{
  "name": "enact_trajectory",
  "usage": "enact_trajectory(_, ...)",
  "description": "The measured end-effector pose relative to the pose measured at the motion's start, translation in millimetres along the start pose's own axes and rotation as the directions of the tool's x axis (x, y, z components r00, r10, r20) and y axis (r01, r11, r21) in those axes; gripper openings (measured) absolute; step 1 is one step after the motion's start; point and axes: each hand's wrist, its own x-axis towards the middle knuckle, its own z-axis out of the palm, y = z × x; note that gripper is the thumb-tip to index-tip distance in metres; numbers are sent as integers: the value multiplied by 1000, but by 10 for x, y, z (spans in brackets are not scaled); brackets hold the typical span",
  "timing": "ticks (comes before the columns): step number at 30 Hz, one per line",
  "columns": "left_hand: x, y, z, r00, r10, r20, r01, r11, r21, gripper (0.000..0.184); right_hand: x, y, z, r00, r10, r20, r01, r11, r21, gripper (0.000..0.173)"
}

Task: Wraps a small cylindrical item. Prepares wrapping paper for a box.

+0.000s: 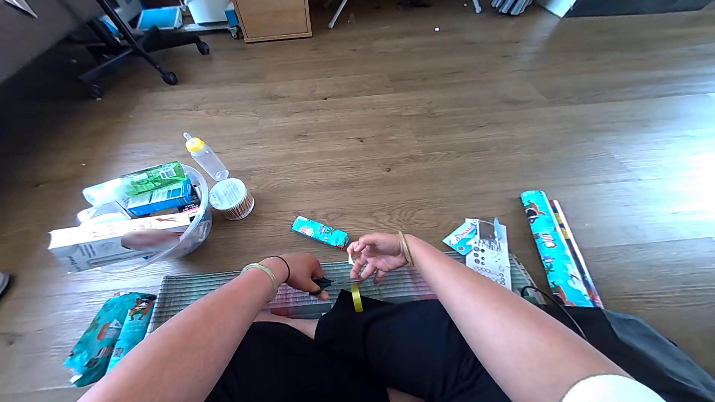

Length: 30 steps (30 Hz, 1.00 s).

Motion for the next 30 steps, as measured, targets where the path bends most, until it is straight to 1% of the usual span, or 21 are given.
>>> enact_trajectory(5,-7,4,-4,1000,0,-6,0,1000,8,51,-15,-32,17,1000,18,16,-18,1000,10,43)
enact_trajectory(10,-4,-25,-2,999,38,-17,-38,999,33,51,3,-24,13,999,34,20,-34,999,37,42)
enact_trajectory(12,12,-42,4,999,49,-23,-48,998,48,51,15,-3,7,1000,24,16,-24,1000,13,44)
enact_trajectory(16,4,-26,-4,999,30,-32,-27,997,72,48,79,64,-41,999,-7,45,8,1000,-30,46)
enact_trajectory(20,-1,-12,-15,999,23,-36,-20,996,93,48,65,36,-34,999,8,52,-9,1000,22,44)
enact_trajectory(22,-5,-9,-11,999,18,-36,-14,995,94,48,59,29,-27,999,13,44,-14,1000,18,44)
enact_trajectory(26,-50,44,-30,999,-31,-26,33,998,58,55,38,13,-3,999,23,27,-23,999,32,42)
enact_trajectory(30,-77,64,-43,999,-33,-29,34,998,54,54,46,23,-15,999,25,41,-27,998,50,41)
